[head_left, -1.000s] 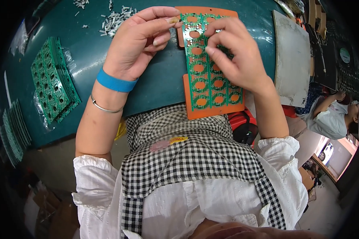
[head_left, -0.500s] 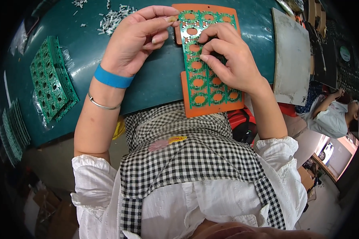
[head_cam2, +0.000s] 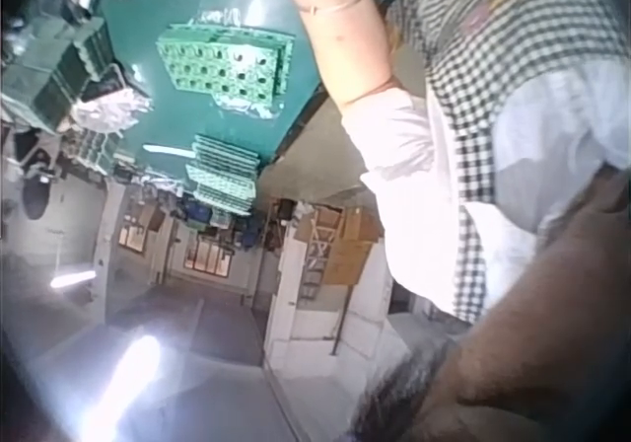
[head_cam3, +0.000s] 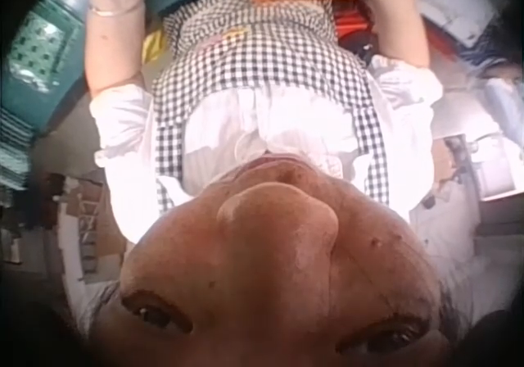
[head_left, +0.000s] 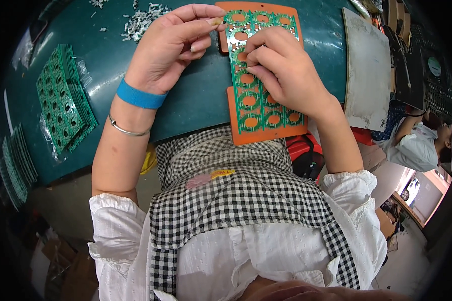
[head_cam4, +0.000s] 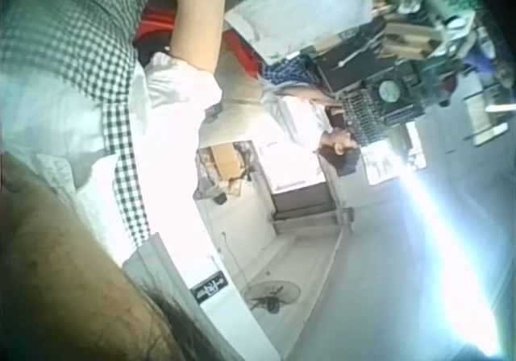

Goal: The person places small electronic components onto a printed circuit board by hand, which is held in a jig at a factory workstation.

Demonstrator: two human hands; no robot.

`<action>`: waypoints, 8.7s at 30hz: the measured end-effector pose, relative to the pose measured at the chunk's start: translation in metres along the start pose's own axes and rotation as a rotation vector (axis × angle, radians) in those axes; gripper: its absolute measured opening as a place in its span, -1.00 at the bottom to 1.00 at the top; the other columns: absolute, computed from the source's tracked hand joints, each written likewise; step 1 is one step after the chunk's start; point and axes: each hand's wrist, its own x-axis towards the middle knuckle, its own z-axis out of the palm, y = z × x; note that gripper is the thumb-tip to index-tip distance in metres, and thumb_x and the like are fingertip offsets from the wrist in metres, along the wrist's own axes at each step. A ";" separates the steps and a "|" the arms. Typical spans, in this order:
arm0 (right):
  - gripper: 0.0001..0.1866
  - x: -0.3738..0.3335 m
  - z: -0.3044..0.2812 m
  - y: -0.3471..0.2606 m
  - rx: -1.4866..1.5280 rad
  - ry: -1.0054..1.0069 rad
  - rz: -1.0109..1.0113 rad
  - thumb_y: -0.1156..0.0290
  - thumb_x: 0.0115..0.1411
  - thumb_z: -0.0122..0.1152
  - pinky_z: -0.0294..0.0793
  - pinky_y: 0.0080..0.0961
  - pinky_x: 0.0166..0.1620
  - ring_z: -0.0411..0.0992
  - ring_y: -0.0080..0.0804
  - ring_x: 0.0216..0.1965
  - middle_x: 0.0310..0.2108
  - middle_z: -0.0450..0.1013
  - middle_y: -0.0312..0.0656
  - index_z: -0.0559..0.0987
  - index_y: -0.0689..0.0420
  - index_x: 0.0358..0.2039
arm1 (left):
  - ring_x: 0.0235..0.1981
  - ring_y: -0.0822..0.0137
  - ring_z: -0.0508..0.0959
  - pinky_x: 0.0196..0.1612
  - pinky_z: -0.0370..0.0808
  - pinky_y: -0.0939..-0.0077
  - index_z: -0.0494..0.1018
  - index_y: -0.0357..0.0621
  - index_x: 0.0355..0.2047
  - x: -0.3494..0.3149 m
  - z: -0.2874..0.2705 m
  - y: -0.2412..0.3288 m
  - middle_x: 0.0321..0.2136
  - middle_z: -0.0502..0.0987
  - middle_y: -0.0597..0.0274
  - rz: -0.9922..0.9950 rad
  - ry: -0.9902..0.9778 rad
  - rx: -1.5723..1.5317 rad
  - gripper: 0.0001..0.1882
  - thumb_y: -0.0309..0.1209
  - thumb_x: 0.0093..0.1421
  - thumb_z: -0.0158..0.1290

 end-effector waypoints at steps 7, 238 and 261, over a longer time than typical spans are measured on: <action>-0.81 0.000 0.000 0.000 -0.028 -0.054 -0.019 0.53 -0.02 0.36 0.40 -0.28 -0.09 0.42 -0.18 -0.13 -0.24 0.45 -0.21 0.52 0.17 -0.38 | -0.63 0.62 0.29 -0.61 0.14 0.78 0.49 -0.28 -0.11 -0.010 0.015 0.009 -0.35 0.55 0.26 -0.198 0.496 0.134 -0.82 -0.57 0.27 0.06; -0.85 0.035 -0.028 0.044 -0.123 0.025 0.109 0.49 0.04 0.29 0.44 -0.23 -0.16 0.42 -0.01 -0.24 -0.33 0.39 -0.05 0.48 0.22 -0.42 | -0.38 0.50 0.60 -0.28 0.53 0.67 0.55 -0.34 -0.18 -0.013 0.028 -0.002 -0.34 0.65 0.17 -0.019 0.517 0.703 -0.82 -0.57 0.19 0.20; -0.93 0.015 -0.035 0.032 0.152 0.045 0.273 0.58 0.10 0.29 0.41 -0.61 -0.31 0.42 -0.53 -0.36 -0.24 0.48 -0.22 0.55 0.27 -0.42 | -0.04 0.12 0.46 -0.04 0.41 0.13 0.59 0.05 -0.08 -0.032 -0.015 0.034 -0.14 0.56 0.29 0.239 0.631 2.302 -0.58 -0.24 0.02 0.34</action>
